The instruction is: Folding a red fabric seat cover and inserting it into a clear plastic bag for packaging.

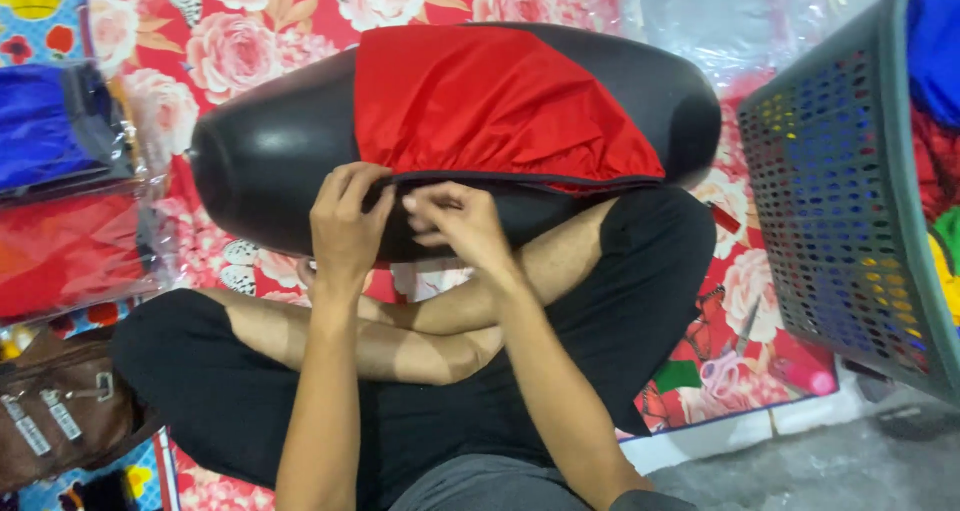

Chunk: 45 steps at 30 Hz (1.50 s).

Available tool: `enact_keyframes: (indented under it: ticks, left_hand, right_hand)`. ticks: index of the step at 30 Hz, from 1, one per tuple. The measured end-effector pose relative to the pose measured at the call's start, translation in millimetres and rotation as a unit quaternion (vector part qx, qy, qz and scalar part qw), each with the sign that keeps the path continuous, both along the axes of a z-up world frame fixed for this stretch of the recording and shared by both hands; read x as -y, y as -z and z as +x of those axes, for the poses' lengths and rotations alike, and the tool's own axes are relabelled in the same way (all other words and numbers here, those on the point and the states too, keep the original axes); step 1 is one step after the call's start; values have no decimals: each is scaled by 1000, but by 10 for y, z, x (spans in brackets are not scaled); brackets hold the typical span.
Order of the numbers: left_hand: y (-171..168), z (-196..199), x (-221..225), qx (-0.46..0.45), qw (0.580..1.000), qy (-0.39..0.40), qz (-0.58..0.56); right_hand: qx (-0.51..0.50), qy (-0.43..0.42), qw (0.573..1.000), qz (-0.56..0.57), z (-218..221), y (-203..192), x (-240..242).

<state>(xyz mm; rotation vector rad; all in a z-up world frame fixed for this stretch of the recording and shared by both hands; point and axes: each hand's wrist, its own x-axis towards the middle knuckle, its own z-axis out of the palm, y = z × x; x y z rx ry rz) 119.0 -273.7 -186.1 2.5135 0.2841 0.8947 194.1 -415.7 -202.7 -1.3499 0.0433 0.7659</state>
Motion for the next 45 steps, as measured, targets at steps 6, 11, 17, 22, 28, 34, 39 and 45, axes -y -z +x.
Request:
enact_keyframes:
  ticks: [6,11,17,22,28,34,39,45]
  left_hand:
    - [195,24,1,44,994,-69,69]
    - [172,44,111,57,995,-70,52]
    - [187,29,73,81,991,-83,65]
    - [225,38,72,85,990,-99,56]
    - [329,4,53,110,984,-135,-26]
    - [354,-49,36,88,990,-100,-43]
    - [363,-47,-3,107,987,-103,-64]
    - [301,-63,-100,145,981,-120,-56]
  right_hand:
    - [612,-57,620,-487,790,-639,1441]
    - [547,-179,653,-492,1115,-575,1858]
    - [678,-155,619,-364,1566,-436,2036]
    - [754,-29,605,-253,1770,-589,1909]
    - [819,-46,496,-284,1491,-194,1688]
    - [642,-309,521,-469,1352,-236,1760]
    - [653,-278,551,-439,1295,-333,1790]
    - [626,-328,577,-410,1233,-174,1751]
